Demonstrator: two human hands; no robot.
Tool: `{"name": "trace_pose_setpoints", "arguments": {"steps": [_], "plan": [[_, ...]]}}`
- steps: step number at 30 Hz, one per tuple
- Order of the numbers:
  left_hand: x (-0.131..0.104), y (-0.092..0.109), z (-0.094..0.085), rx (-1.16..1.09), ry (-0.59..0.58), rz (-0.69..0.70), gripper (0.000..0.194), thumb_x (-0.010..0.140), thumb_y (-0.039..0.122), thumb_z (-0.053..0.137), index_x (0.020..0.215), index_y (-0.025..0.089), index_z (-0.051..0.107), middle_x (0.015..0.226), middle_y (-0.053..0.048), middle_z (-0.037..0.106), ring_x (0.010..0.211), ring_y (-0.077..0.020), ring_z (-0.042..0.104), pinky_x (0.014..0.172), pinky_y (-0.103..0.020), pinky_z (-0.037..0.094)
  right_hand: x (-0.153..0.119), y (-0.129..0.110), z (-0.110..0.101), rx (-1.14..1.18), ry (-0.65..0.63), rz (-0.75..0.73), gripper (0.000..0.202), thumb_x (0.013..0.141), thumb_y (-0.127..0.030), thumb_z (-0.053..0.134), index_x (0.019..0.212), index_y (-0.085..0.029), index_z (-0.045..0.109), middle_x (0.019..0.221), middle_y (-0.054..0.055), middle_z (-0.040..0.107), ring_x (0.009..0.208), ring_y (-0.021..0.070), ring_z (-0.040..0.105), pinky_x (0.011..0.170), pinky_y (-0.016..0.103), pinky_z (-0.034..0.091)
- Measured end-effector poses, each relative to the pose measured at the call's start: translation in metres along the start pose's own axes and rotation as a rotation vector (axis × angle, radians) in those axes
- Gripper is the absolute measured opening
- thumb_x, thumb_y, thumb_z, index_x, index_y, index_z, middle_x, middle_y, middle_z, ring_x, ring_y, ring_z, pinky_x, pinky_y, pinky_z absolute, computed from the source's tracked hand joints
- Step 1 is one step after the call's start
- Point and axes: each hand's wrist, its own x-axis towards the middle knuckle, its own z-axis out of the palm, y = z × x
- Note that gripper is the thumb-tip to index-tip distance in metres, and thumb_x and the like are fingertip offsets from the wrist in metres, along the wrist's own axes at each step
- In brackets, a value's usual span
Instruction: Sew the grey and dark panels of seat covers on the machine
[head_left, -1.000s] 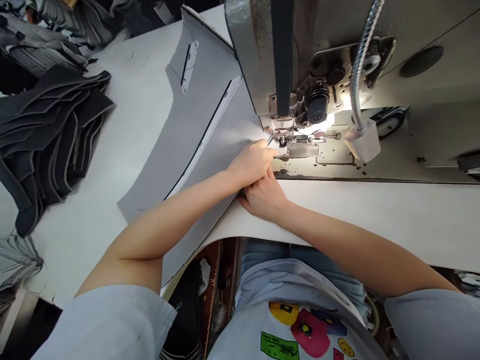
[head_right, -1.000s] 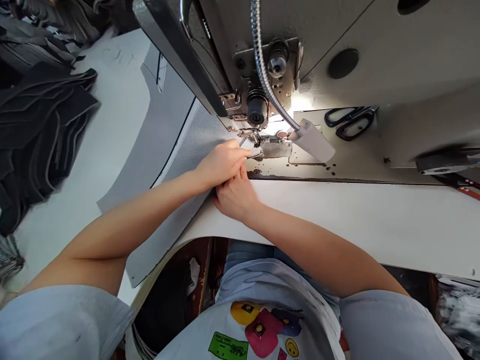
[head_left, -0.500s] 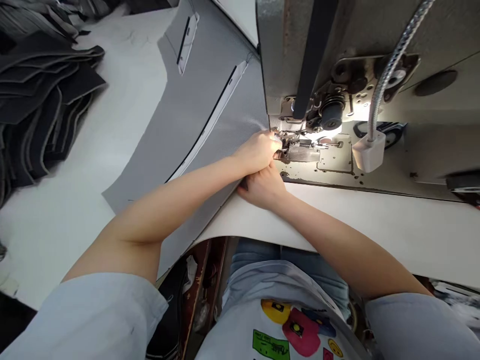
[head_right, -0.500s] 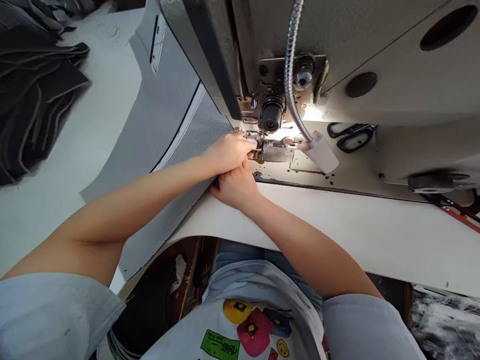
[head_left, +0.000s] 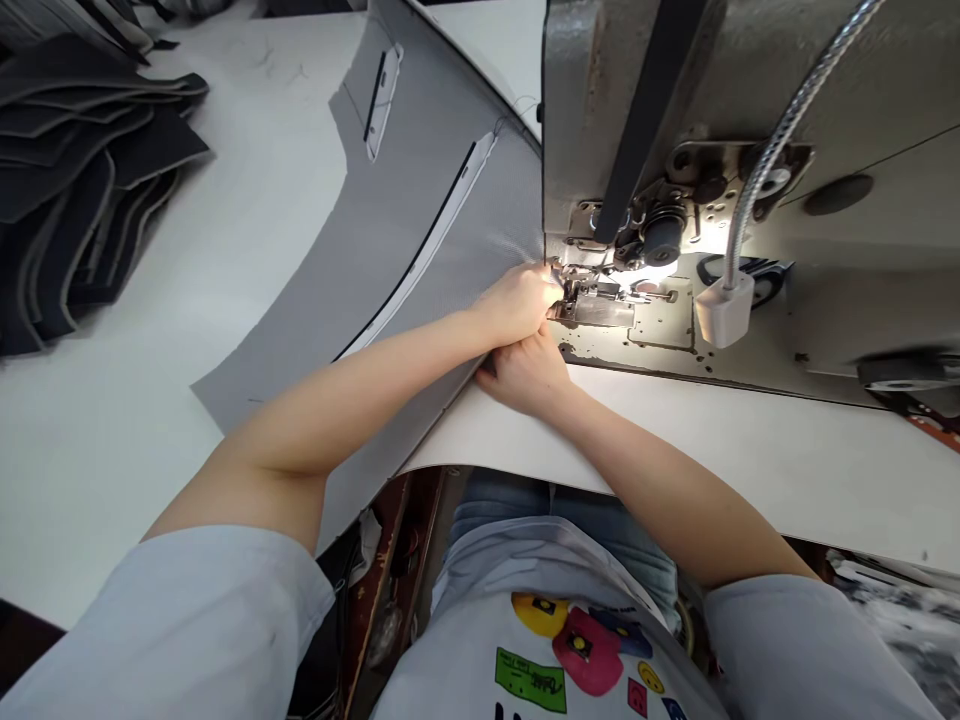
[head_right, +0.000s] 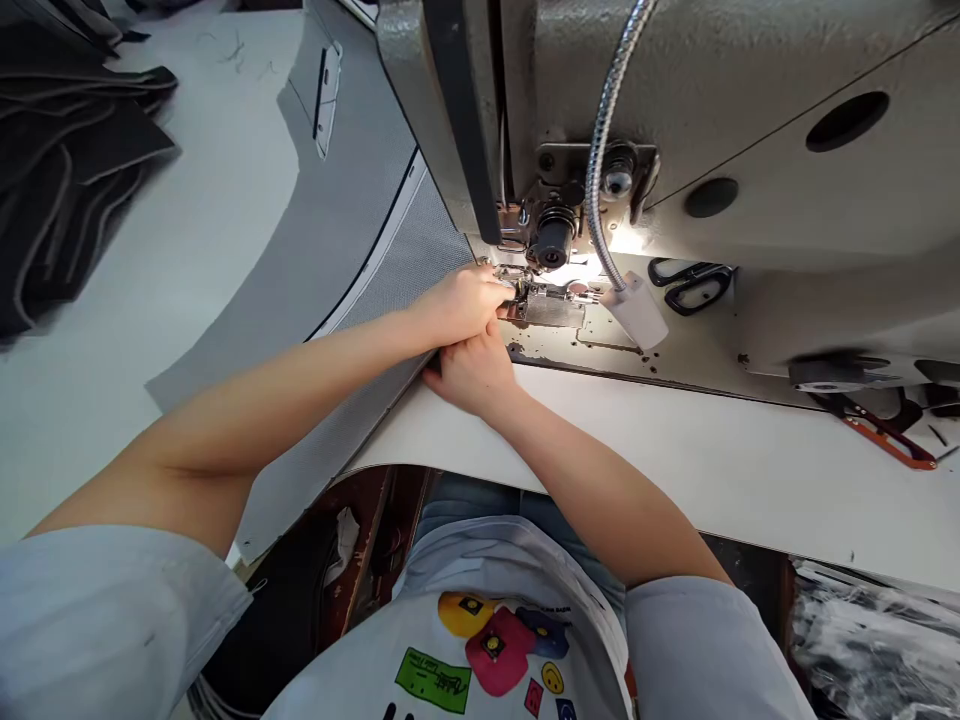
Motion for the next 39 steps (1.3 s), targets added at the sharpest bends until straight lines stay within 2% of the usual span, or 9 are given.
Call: {"name": "trace_pose_setpoints", "arguments": {"steps": [6,10,16,23,26,28,31,36,39], "plan": [[-0.004,0.002,0.000,-0.007,0.029,0.021,0.026,0.080,0.007,0.045,0.081,0.015,0.070,0.093,-0.009,0.063,0.075,-0.0187,0.059,0.069,-0.031,0.045,-0.002,-0.005,-0.004,-0.008,-0.043,0.001,0.056,0.097,-0.039,0.045,0.135,-0.001,0.062,0.130,0.027,0.065,0.128,0.0417,0.053,0.112,0.059,0.031],[-0.008,-0.007,0.015,0.037,0.115,0.084,0.028,0.085,0.008,0.042,0.082,0.015,0.069,0.088,-0.011,0.061,0.077,-0.0212,0.059,0.072,-0.034,0.046,-0.043,-0.004,-0.009,0.016,-0.032,-0.137,0.052,0.099,-0.038,0.050,0.138,-0.005,0.060,0.145,0.029,0.053,0.142,0.0419,0.042,0.118,0.061,0.028],[-0.022,-0.013,0.020,-0.042,0.236,-0.063,0.040,0.093,0.021,0.045,0.128,0.020,0.064,0.136,-0.017,0.058,0.132,-0.0341,0.049,0.109,-0.052,0.040,-0.114,0.023,-0.012,0.143,0.033,-0.433,0.036,0.101,-0.024,0.046,0.130,-0.016,0.067,0.149,0.019,0.054,0.141,0.0294,0.048,0.115,0.051,0.043],[-0.002,0.014,-0.014,-0.045,-0.135,-0.393,0.089,0.085,0.022,0.063,0.162,0.015,0.018,0.170,-0.022,0.003,0.155,-0.0491,0.000,0.119,-0.076,0.008,-0.108,0.025,-0.003,0.115,0.156,-0.368,0.033,0.098,-0.017,0.047,0.121,-0.015,0.071,0.136,0.017,0.065,0.127,0.0293,0.060,0.103,0.049,0.053],[-0.001,0.024,-0.016,0.042,-0.163,-0.457,0.080,0.090,0.015,0.055,0.162,0.014,0.019,0.168,-0.024,0.010,0.156,-0.0468,0.008,0.120,-0.070,0.023,-0.110,0.029,-0.001,0.126,0.185,-0.351,0.033,0.100,-0.018,0.045,0.119,-0.016,0.072,0.132,0.015,0.069,0.126,0.0274,0.062,0.104,0.047,0.054],[-0.013,0.015,-0.022,0.056,-0.117,-0.508,0.069,0.093,0.006,0.044,0.160,0.012,0.027,0.161,-0.027,0.032,0.151,-0.0433,0.030,0.114,-0.060,0.040,-0.117,0.032,-0.001,0.134,0.235,-0.338,0.034,0.100,-0.019,0.044,0.119,-0.016,0.072,0.128,0.014,0.071,0.123,0.0278,0.064,0.102,0.047,0.055],[-0.056,-0.032,-0.061,-0.019,-0.023,-0.571,0.049,0.090,0.001,0.044,0.136,0.008,0.060,0.130,-0.022,0.066,0.127,-0.0348,0.061,0.104,-0.044,0.050,-0.132,0.036,0.001,0.131,0.331,-0.313,0.033,0.099,-0.022,0.046,0.118,-0.017,0.072,0.123,0.014,0.073,0.118,0.0299,0.066,0.100,0.050,0.056],[-0.179,-0.124,-0.187,-0.043,0.424,-0.722,0.035,0.100,0.016,0.042,0.124,0.006,0.066,0.130,-0.009,0.069,0.124,-0.0201,0.059,0.103,-0.029,0.045,-0.125,0.043,0.003,0.147,0.326,-0.413,0.032,0.099,-0.028,0.050,0.124,-0.020,0.068,0.128,0.015,0.068,0.116,0.0321,0.067,0.100,0.050,0.055],[-0.245,-0.150,-0.205,-0.041,0.348,-0.886,0.033,0.099,0.016,0.047,0.125,0.008,0.065,0.125,-0.011,0.071,0.104,-0.0180,0.066,0.090,-0.031,0.052,-0.101,0.025,-0.006,0.149,0.311,-0.473,0.044,0.100,-0.029,0.049,0.142,-0.022,0.054,0.156,0.019,0.044,0.128,0.0367,0.059,0.097,0.051,0.056]]}}
